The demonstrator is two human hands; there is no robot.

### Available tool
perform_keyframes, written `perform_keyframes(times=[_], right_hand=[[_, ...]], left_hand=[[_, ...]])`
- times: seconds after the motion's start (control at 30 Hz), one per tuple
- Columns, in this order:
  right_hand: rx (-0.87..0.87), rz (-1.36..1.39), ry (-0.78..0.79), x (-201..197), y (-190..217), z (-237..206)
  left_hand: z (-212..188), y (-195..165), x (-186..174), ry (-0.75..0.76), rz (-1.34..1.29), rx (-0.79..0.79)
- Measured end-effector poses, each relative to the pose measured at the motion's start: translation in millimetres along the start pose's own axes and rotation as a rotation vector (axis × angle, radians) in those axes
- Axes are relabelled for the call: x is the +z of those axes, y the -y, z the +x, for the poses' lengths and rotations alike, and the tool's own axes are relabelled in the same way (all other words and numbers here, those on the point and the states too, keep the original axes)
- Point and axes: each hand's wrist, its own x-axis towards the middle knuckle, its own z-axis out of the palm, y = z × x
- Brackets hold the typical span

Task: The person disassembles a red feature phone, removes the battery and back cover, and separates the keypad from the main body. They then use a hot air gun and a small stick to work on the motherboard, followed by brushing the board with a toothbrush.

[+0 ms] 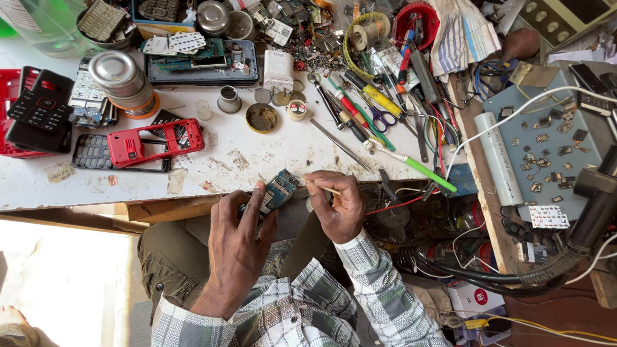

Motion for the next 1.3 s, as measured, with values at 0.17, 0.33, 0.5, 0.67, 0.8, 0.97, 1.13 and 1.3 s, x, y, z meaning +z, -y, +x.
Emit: perform_keyframes(times=[0.17,0.33,0.5,0.67,0.8,0.97,1.13,1.3], right_hand=[[0.001,-0.03,0.02,0.4,-0.4,0.8],[-0.022,-0.042,0.026,2.3,0.8,1.9],[0.003,-0.033,0.02,2.9,3.7,1.1],[-0.004,-0.018,0.032,2.8,1.5,2.0],[0.016,0.031,0.037,0.3,-0.5,1.2],[0.03,0.04,0.044,-3.3,-1.6,1.5],[0.027,0.019,0.007,-3.2,-1.0,3.4],[0.036,0.064,0.017,-3.4,-0.7,4.4]], left_hand=[[0.5,0.7,0.6,0.003,-0.004,0.004],[0.7,0.6,-0.9,0.016,-0.012,-0.009],[1.4,0.0,-1.8,-0.004,-0.004,0.011],[1.2,0.7,-1.6,0.001,-0.01,0.001],[0.6,1.3,-0.8,0.001,0.001,0.012],[0.6,1.9,0.7,0.012,-0.01,-0.001],[0.3,1.1,0.2,0.003,0.006,0.005],[1.1,-0.2,-1.0,-0.004,-0.009,0.004]])
